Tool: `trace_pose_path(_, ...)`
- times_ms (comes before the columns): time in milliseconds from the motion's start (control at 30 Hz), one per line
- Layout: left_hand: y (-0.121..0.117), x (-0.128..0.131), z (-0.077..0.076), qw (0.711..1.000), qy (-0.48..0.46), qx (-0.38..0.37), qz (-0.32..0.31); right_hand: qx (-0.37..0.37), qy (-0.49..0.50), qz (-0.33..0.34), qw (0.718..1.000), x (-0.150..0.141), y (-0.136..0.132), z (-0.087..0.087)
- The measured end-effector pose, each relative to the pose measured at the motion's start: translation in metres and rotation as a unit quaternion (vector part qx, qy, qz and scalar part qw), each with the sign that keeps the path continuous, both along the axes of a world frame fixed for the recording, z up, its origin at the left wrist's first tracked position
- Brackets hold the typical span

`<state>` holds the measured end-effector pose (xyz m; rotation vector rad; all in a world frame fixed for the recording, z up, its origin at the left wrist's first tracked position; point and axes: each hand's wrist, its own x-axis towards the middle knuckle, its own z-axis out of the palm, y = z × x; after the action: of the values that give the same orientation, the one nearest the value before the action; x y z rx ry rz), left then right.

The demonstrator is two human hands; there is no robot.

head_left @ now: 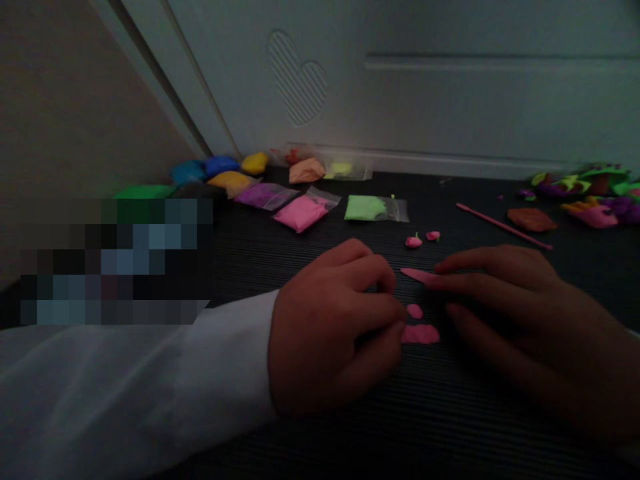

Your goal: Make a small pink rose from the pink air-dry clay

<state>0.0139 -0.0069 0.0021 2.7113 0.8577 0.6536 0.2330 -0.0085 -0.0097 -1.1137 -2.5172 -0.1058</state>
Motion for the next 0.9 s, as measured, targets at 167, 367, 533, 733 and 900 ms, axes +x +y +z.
trace_pose_path(167, 0.0, 0.0, -0.001, 1.0, 0.023, 0.003, 0.0, 0.007, -0.036, -0.037, 0.999, 0.012, 0.014, -0.005)
trace_pose_path(367, -0.001, 0.001, 0.0, 0.999, 0.043, -0.005, -0.004, -0.06, -0.004, -0.021, 0.998, 0.009, 0.015, 0.001)
trace_pose_path(533, 0.0, 0.001, 0.001, 0.999, 0.051, -0.015, -0.007, -0.096, 0.013, -0.047, 0.994, 0.008, 0.012, 0.0)
trace_pose_path(733, -0.001, 0.0, 0.0, 0.999, 0.044, -0.018, -0.009, -0.065, -0.001, -0.012, 0.998, 0.007, 0.006, 0.001)
trace_pose_path(900, -0.001, 0.0, -0.001, 0.999, 0.04, -0.016, -0.008, -0.025, -0.053, 0.0, 0.998, 0.009, 0.004, 0.001)
